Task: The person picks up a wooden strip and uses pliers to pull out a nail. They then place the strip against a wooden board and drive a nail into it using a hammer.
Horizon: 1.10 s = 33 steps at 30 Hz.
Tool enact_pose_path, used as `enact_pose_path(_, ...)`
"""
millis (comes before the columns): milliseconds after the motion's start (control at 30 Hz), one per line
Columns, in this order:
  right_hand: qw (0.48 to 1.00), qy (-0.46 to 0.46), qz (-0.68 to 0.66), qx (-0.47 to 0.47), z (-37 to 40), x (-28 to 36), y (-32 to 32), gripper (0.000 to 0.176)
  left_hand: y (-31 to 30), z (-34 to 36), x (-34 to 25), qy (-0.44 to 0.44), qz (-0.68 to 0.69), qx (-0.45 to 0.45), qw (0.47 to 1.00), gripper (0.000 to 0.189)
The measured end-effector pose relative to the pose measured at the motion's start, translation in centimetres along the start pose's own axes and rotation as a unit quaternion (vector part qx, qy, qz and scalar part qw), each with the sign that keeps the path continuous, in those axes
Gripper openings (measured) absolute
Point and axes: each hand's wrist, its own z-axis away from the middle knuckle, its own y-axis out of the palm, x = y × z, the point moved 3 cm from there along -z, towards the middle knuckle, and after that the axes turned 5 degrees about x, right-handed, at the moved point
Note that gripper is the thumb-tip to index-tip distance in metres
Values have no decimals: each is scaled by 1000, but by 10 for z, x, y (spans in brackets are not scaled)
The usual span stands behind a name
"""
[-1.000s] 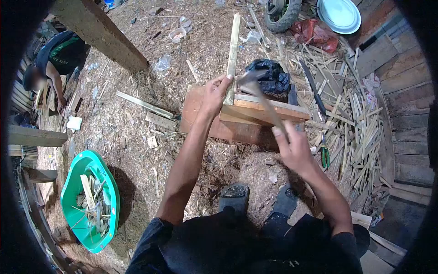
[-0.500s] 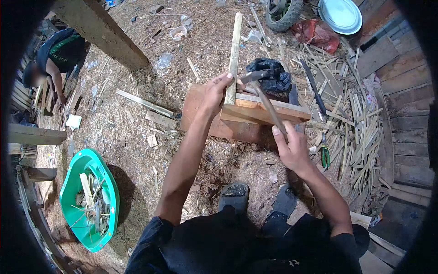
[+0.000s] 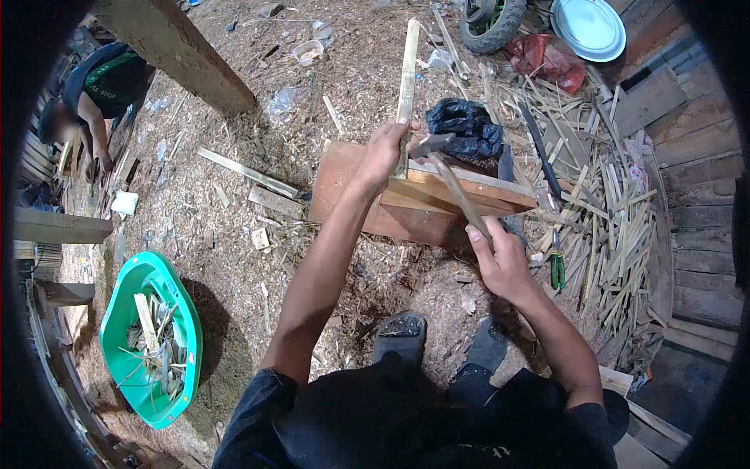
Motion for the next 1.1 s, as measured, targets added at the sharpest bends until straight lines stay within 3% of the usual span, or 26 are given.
enact_pose_path(67, 999, -29, -7, -26, 2, -1, -2, 27, -2, -2, 2, 2, -7, -2, 1000, 37)
enact_pose_path(167, 998, -1, 32, 55, 1, 3, -9, 27, -2, -1, 0, 20, -35, -20, 999, 37)
enact_pose_path(267, 1000, -26, -1, -9, 5, 8, -11, 26, 0, 0, 0, 18, -13, -12, 1000, 36)
enact_pose_path(367, 998, 52, 19, 35, 3, 10, -7, 25, -2, -3, 1, 10, -2, 0, 1000, 35)
enact_pose_path(400, 997, 14, 58, 49, -2, 7, -6, 25, -3, -4, 1, 14, -7, -9, 1000, 35)
enact_pose_path(500, 1000, -6, 7, -17, 2, 9, -15, 25, -2, -8, 2, 17, 26, 15, 999, 32)
enact_pose_path(533, 992, -83, 1, -93, 4, 9, -13, 24, -2, -6, 3, 14, 46, 28, 998, 30)
enact_pose_path(633, 997, 5, 76, 20, 0, 5, -6, 24, -1, -6, 4, 7, 2, -42, 999, 36)
enact_pose_path(667, 997, 27, 60, 50, 0, 4, -8, 25, -3, -4, 3, -7, -19, -19, 1000, 38)
enact_pose_path(800, 996, -47, -1, -81, 2, 13, -18, 26, 0, -1, 3, 14, 11, 0, 1000, 35)
enact_pose_path(900, 990, 23, 133, 36, -1, 7, -8, 27, -5, -10, 7, 29, -19, -19, 999, 41)
enact_pose_path(1067, 996, -34, -11, -87, 3, 12, -19, 25, -4, -4, 11, 14, 76, 36, 996, 44)
enact_pose_path(1100, 999, -3, 30, -34, 3, 11, -14, 25, -2, -4, 7, 12, 99, 48, 994, 45)
